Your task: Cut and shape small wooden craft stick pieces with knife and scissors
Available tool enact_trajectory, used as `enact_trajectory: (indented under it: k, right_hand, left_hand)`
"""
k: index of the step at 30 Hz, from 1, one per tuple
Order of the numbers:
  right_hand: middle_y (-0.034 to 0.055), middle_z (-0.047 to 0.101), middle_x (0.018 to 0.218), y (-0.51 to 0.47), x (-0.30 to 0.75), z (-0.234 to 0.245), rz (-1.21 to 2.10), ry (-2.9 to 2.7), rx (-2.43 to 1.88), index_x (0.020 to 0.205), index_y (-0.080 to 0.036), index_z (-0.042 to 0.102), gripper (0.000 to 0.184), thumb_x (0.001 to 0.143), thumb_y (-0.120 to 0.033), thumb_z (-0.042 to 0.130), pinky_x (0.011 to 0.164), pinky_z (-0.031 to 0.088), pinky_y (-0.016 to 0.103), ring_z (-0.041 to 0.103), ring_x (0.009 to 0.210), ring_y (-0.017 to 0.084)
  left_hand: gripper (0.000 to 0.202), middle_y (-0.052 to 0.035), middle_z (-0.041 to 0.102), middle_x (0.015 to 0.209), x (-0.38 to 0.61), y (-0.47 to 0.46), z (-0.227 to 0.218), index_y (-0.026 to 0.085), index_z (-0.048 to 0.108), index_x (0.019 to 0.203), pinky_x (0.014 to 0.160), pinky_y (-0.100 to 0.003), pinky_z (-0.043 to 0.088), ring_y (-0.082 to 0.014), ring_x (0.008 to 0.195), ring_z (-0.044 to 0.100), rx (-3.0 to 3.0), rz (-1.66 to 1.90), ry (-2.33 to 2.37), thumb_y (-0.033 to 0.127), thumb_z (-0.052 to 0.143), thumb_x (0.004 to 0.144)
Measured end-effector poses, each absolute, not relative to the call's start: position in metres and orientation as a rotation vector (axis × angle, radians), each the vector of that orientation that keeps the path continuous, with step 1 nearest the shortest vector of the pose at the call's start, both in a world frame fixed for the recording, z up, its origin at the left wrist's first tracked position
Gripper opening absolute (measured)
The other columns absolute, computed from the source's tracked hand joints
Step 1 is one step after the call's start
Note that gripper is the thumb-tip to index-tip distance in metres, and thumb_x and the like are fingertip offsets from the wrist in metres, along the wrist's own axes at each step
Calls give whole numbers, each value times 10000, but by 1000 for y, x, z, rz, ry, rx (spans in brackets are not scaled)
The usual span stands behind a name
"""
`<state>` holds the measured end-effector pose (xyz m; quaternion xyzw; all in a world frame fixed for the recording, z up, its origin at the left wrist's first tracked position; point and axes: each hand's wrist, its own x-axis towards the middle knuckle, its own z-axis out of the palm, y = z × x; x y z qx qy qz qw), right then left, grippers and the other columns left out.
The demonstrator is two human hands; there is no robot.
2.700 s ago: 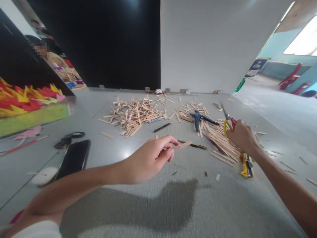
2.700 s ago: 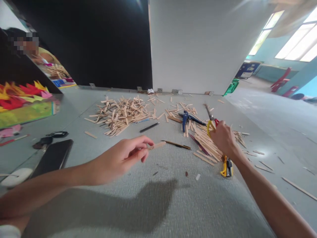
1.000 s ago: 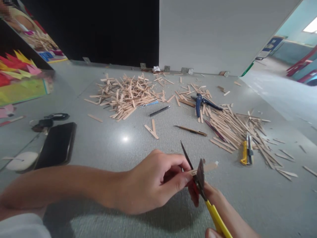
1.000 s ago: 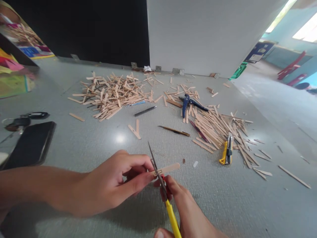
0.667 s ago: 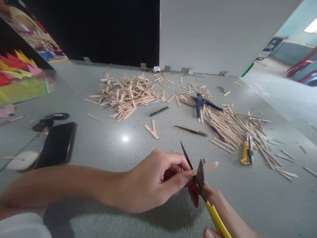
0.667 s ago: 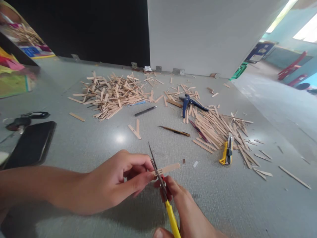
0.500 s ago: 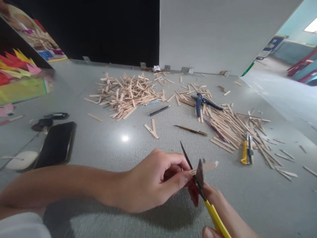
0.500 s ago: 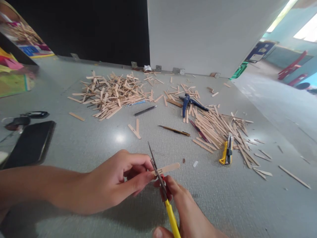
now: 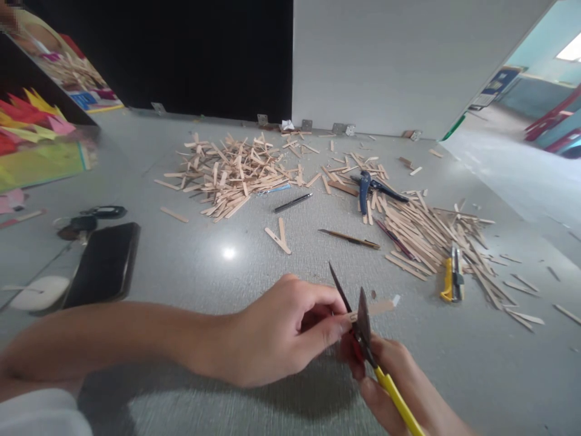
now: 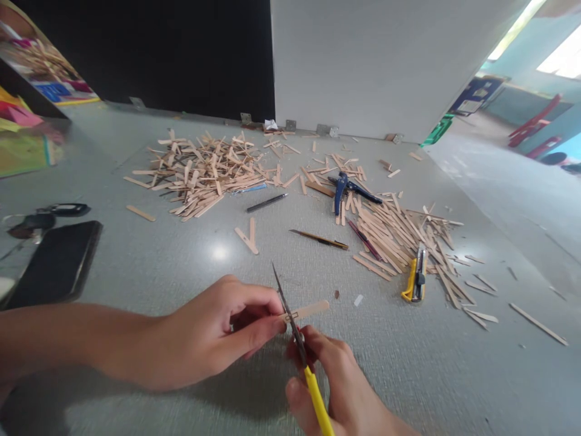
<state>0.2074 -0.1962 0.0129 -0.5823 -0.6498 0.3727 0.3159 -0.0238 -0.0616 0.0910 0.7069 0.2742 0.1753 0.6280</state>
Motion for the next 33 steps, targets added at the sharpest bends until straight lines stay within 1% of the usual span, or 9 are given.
enact_trajectory:
  k: [4, 7, 11, 18, 24, 26, 29, 31, 33]
  right_hand:
    - [154, 771, 1035, -193, 205, 19, 984, -1730, -1578, 1163, -194, 737, 477, 1053, -632, 582, 971, 638, 528, 736, 933, 305]
    - [152, 768, 1023, -190, 201, 25, 967, -1751, -1589, 1204, -190, 734, 531, 1063, -665, 542, 966, 633, 516, 722, 936, 303]
    - [129, 748, 968, -190, 195, 28, 943, -1732, -1612, 1166, -195, 732, 583, 1078, -706, 463, 936, 632, 502, 693, 890, 284]
    - [75, 674, 778, -186, 194, 29, 1024, -1735, -1668, 978, -202, 721, 589, 1063, -721, 455, 894, 618, 490, 641, 784, 257]
    - [85, 671, 784, -178, 192, 37, 1046, -1767, -1614, 914, -215, 733, 682, 1056, -770, 364, 795, 610, 429, 622, 736, 237]
    - [67, 643, 749, -177, 191, 38, 1083, -1760, -1595, 890, -215, 704, 674, 1055, -770, 360, 692, 586, 377, 592, 659, 207]
    - [38, 607, 723, -177, 190, 37, 1155, -1737, -1577, 873, -206, 650, 632, 1060, -744, 377, 519, 472, 289, 504, 557, 148]
    - [46, 620, 733, -176, 189, 37, 1167, -1727, -1578, 857, -206, 638, 630, 1062, -739, 373, 489, 438, 278, 505, 562, 147]
    - [61, 643, 734, -175, 188, 39, 1141, -1743, -1569, 844, -207, 656, 667, 1057, -759, 349, 523, 474, 302, 538, 593, 170]
  left_hand:
    - [275, 39, 588, 632, -24, -60, 92, 160, 705, 855, 538, -188, 391, -91, 549, 469, 1657, 384, 627, 276, 583, 1072]
    - [282, 42, 598, 638, -24, -59, 92, 157, 700, 838, 578, -194, 418, -89, 559, 479, 1668, 387, 619, 271, 584, 1069]
    - [273, 47, 593, 640, -23, -59, 92, 157, 696, 836, 586, -199, 420, -87, 558, 493, 1671, 401, 622, 265, 590, 1064]
    - [287, 59, 551, 613, -23, -60, 91, 162, 680, 806, 559, -197, 403, -83, 534, 457, 1658, 401, 658, 259, 588, 1059]
    - [277, 52, 545, 611, -22, -60, 91, 163, 678, 808, 530, -192, 384, -91, 550, 479, 1651, 396, 661, 265, 587, 1049]
    - [286, 50, 539, 603, -22, -61, 91, 164, 676, 802, 523, -194, 380, -94, 548, 473, 1642, 397, 668, 278, 585, 1049]
    - [287, 51, 535, 605, -22, -61, 91, 163, 673, 801, 516, -195, 373, -92, 540, 460, 1619, 394, 669, 283, 585, 1047]
    - [286, 55, 527, 604, -21, -61, 91, 164, 663, 796, 514, -195, 368, -88, 532, 449, 1605, 390, 670, 279, 586, 1047]
    - [284, 58, 522, 607, -21, -62, 91, 165, 648, 790, 513, -193, 366, -84, 529, 449, 1593, 396, 669, 275, 588, 1045]
